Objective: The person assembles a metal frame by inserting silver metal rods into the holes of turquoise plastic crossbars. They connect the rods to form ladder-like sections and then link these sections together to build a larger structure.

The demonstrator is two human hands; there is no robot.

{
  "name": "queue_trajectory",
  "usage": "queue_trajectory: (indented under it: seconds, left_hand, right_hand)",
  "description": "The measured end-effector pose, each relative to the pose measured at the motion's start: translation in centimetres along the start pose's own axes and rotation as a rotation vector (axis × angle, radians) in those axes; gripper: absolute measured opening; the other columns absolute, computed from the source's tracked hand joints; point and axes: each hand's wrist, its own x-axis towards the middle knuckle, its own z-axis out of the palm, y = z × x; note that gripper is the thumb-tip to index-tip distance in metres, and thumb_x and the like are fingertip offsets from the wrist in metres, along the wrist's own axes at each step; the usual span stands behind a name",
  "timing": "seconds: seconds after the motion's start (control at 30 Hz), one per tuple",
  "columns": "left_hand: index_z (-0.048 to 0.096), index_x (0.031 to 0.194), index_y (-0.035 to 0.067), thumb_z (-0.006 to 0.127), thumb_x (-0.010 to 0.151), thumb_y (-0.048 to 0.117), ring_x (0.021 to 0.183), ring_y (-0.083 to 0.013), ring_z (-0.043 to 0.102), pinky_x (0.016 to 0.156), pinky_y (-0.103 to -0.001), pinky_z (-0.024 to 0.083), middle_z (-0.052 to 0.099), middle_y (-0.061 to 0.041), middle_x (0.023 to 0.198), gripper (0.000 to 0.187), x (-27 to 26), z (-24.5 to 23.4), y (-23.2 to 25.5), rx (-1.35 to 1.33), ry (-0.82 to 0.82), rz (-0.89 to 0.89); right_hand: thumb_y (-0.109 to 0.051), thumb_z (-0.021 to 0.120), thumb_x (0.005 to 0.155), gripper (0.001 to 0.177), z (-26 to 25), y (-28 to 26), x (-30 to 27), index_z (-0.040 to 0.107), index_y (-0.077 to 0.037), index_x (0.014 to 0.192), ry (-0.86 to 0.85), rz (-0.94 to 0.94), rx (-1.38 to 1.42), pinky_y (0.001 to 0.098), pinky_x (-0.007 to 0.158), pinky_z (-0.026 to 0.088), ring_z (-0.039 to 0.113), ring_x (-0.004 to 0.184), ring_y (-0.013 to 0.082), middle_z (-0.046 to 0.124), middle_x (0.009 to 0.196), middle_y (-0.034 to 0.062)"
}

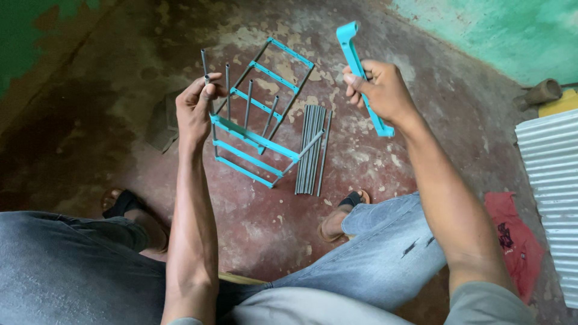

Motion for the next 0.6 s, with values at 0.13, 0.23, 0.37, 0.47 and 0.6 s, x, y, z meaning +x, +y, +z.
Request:
queue_trajectory:
  seconds: [0.13,0.23,0.37,0.47,0.6]
  left_hand:
    - [0.069,0.129,0.000,0.067,0.105,0.027,0.100,-0.0118,0.070,0.092,-0.028,0.051,0.077,-0.007,0.106,0.036,0.2,0.3,-0.1,0.033,0.032,-0.025]
    - [0.069,0.131,-0.001,0.068,0.105,0.024,0.108,-0.0146,0.071,0.099,-0.029,0.052,0.077,-0.010,0.113,0.036,0.4,0.5,0.1,0.020,0.039,-0.016]
    - [0.062,0.137,-0.001,0.068,0.104,0.022,0.114,-0.0173,0.069,0.104,-0.031,0.051,0.074,-0.012,0.119,0.041,0.5,0.8,0.8,-0.041,0.035,0.015]
    - [0.063,0.139,0.000,0.062,0.108,0.022,0.116,-0.0167,0.069,0.106,-0.031,0.050,0.075,-0.012,0.120,0.037,0.5,1.2,1.2,0.003,0.033,0.033]
    - [0.067,0.135,0.000,0.062,0.109,0.022,0.110,-0.0156,0.071,0.102,-0.030,0.053,0.076,-0.011,0.115,0.035,0.5,1.2,1.1,-0.009,0.057,0.006]
  right_hand:
    - [-0.019,0.073,0.102,0.020,-0.7,1.2,-0.2,0.075,0.000,0.106,0.122,-0.171,-0.388,0.0310,0.072,0.053,0.068,0.079,0.0123,0.076,0.088,0.0056]
    - [-0.016,0.077,0.099,0.020,-1.6,1.6,0.0,0.078,0.000,0.110,0.225,-0.203,-0.501,0.0340,0.072,0.051,0.065,0.080,0.0149,0.076,0.090,0.0088]
    - [-0.011,0.076,0.101,0.019,-3.5,1.8,0.4,0.075,0.002,0.114,0.227,-0.216,-0.253,0.0283,0.070,0.056,0.071,0.081,0.0142,0.075,0.095,0.0116]
    - [-0.004,0.074,0.103,0.019,-4.2,1.5,0.5,0.069,0.004,0.118,0.205,-0.232,0.051,0.0278,0.070,0.061,0.074,0.084,0.0156,0.075,0.099,0.0139]
    - [-0.001,0.074,0.098,0.018,-4.3,1.3,0.5,0.062,0.001,0.111,0.335,-0.194,0.369,0.0335,0.065,0.063,0.076,0.081,0.0220,0.075,0.095,0.0149]
